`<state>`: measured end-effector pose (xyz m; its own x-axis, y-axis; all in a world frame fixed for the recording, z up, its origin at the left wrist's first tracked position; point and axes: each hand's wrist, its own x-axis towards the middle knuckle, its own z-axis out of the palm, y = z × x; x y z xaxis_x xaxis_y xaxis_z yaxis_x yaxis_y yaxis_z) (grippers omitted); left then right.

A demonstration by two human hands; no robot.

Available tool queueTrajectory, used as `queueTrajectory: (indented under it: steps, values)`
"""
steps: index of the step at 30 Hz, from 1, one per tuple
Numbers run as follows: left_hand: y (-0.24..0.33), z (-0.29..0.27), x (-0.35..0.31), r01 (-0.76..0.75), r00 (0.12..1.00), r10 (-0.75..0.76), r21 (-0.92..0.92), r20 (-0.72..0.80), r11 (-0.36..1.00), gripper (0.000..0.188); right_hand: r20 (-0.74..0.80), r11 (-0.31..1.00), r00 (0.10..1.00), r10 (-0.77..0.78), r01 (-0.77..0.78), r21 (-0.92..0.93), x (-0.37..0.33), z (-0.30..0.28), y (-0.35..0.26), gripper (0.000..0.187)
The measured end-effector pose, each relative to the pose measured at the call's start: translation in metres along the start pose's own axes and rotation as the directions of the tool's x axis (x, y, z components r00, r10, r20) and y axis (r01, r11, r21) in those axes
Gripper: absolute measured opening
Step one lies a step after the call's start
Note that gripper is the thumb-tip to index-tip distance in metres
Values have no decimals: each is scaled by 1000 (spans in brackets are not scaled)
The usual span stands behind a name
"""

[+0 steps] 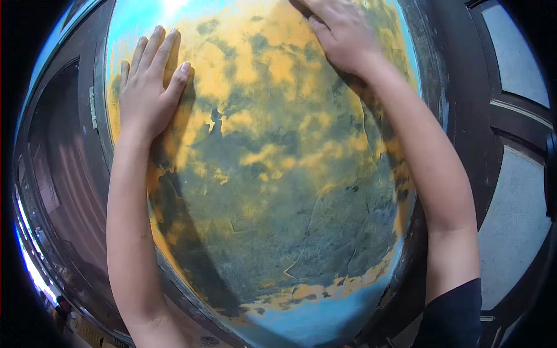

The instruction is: The recorder is sanding a painted surface using a piece of sandpaper.

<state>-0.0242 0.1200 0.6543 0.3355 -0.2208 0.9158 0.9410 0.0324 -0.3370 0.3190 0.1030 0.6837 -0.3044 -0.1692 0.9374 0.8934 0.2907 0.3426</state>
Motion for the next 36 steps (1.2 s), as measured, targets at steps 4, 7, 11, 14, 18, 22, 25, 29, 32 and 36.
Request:
queueTrajectory:
  steps: [4,7,11,14,18,22,25,29,32,36]
  values:
    - [6,2,4,-5,1000,5,-54,-12,999,61,-61,953,954,294,-297,-60,14,-9,36,50]
    - [2,3,1,-14,1000,15,13,-28,1000,61,-29,968,969,245,-247,-51,10,-11,16,49]
    - [7,-1,2,6,1000,-6,-27,13,1000,60,-81,996,993,85,-87,-22,7,-8,45,50]
    - [5,-1,3,-17,1000,18,53,-19,998,61,-131,956,954,269,-281,-86,16,-11,57,50]
    - [1,-3,0,4,1000,-3,-18,12,1000,61,-114,981,976,186,-191,-37,12,0,13,48]
    - [2,2,10,-10,1000,10,-43,-12,999,61,-92,995,991,97,-95,20,22,10,-14,47]
    - [-10,5,21,-44,999,43,-41,-22,998,63,-178,996,980,89,-85,32,31,17,-50,45]
    - [-21,6,21,-54,998,52,-40,-43,998,66,-132,948,968,-212,236,215,25,15,-74,35]
    - [26,-23,31,-87,989,38,-356,-142,930,61,-256,840,919,-302,383,384,17,13,-66,20]
    - [41,-27,38,-317,943,251,-357,-219,879,64,-592,787,703,-394,591,179,18,29,-53,15]
